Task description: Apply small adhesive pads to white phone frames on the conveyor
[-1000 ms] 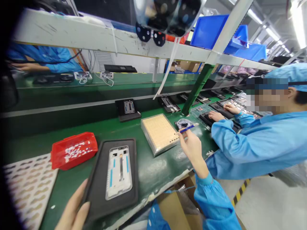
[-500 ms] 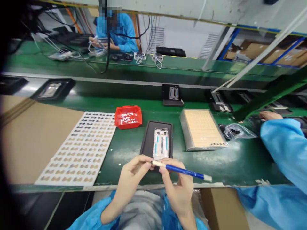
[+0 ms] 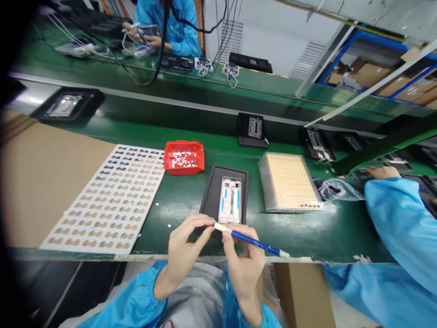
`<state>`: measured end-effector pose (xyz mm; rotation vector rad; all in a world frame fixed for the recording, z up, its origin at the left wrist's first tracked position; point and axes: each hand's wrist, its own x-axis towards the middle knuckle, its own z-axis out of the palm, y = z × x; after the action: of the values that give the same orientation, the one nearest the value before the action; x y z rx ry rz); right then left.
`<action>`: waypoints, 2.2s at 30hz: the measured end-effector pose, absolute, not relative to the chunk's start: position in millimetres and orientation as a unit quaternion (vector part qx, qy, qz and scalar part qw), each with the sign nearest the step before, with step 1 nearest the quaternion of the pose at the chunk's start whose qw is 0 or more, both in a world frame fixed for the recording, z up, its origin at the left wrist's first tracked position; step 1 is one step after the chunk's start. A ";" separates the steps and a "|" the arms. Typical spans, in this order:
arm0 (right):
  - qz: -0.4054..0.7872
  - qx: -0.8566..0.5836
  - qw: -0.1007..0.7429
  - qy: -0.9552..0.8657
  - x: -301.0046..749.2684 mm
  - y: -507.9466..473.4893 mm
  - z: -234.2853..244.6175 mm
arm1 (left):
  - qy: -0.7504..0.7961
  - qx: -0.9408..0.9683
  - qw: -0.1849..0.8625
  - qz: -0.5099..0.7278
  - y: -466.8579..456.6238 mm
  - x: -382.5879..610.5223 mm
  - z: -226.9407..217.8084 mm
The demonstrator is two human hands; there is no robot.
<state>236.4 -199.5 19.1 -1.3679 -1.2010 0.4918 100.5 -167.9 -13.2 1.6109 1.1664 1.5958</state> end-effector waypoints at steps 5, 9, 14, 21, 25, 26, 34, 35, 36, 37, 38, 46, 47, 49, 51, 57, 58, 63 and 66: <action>0.310 -0.608 0.568 -0.459 236.5 -197.7 24.2 | 0.391 0.667 0.205 0.600 -163.1 96.4 -16.8; 0.390 -0.595 0.569 -0.413 237.3 -197.7 16.5 | 0.374 0.691 0.167 0.595 -162.4 94.7 -16.6; 0.435 -0.586 0.571 -0.377 234.9 -201.6 2.7 | 0.385 0.711 0.112 0.578 -163.8 96.7 -18.0; 0.410 -0.590 0.574 -0.393 240.3 -198.7 10.7 | 0.378 0.754 0.065 0.534 -146.6 81.0 -1.6; 0.402 -0.587 0.607 -0.354 245.4 -192.1 20.8 | 0.373 0.769 0.083 0.513 -137.7 72.4 11.8; 0.414 -0.580 0.610 -0.347 245.4 -190.9 21.7 | 0.368 0.772 0.089 0.511 -138.3 73.1 13.4; 0.522 -0.539 0.593 -0.292 236.9 -193.9 12.1 | 0.331 0.775 0.063 0.534 -153.1 88.5 4.4; 0.528 -0.537 0.595 -0.281 234.7 -194.8 10.5 | 0.333 0.775 0.048 0.534 -153.2 89.2 2.3; 0.531 -0.535 0.599 -0.271 232.1 -195.6 8.9 | 0.336 0.774 0.033 0.535 -153.1 89.8 0.3; 0.532 -0.533 0.603 -0.263 229.3 -196.2 7.4 | 0.340 0.773 0.019 0.536 -152.9 90.5 -1.3; 0.530 -0.532 0.609 -0.255 226.4 -196.6 6.1 | 0.344 0.771 0.006 0.536 -152.8 91.1 -2.5; 0.361 -0.626 0.576 -0.382 256.9 -191.2 6.0 | 0.366 0.796 -0.050 0.480 -115.5 60.6 15.2; 0.313 -0.640 0.556 -0.428 268.6 -189.5 6.5 | 0.387 0.799 -0.075 0.454 -100.0 50.2 17.6; 0.239 -0.650 0.508 -0.512 290.8 -185.6 7.1 | 0.454 0.799 -0.119 0.376 -64.0 28.1 19.0; 0.203 -0.646 0.449 -0.584 307.1 -181.7 6.5 | 0.511 0.789 -0.134 0.313 -29.6 8.3 17.4; 0.128 -0.629 0.318 -0.698 317.6 -178.1 0.2 | 0.537 0.764 -0.128 0.335 -22.3 -5.7 23.9; 0.116 -0.625 0.304 -0.710 317.2 -178.3 0.0 | 0.526 0.768 -0.122 0.345 -36.1 -0.3 26.2; 0.033 -0.594 0.242 -0.766 316.8 -177.3 4.9 | 0.376 0.863 0.011 0.337 -113.5 44.7 22.4; -0.018 -0.575 0.217 -0.789 316.3 -175.4 8.7 | 0.323 0.894 0.077 0.301 -138.4 70.9 5.6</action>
<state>316.3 -175.4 8.7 -1.5928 -2.1847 -0.0493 70.9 -138.4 5.6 2.6786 0.9669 0.9017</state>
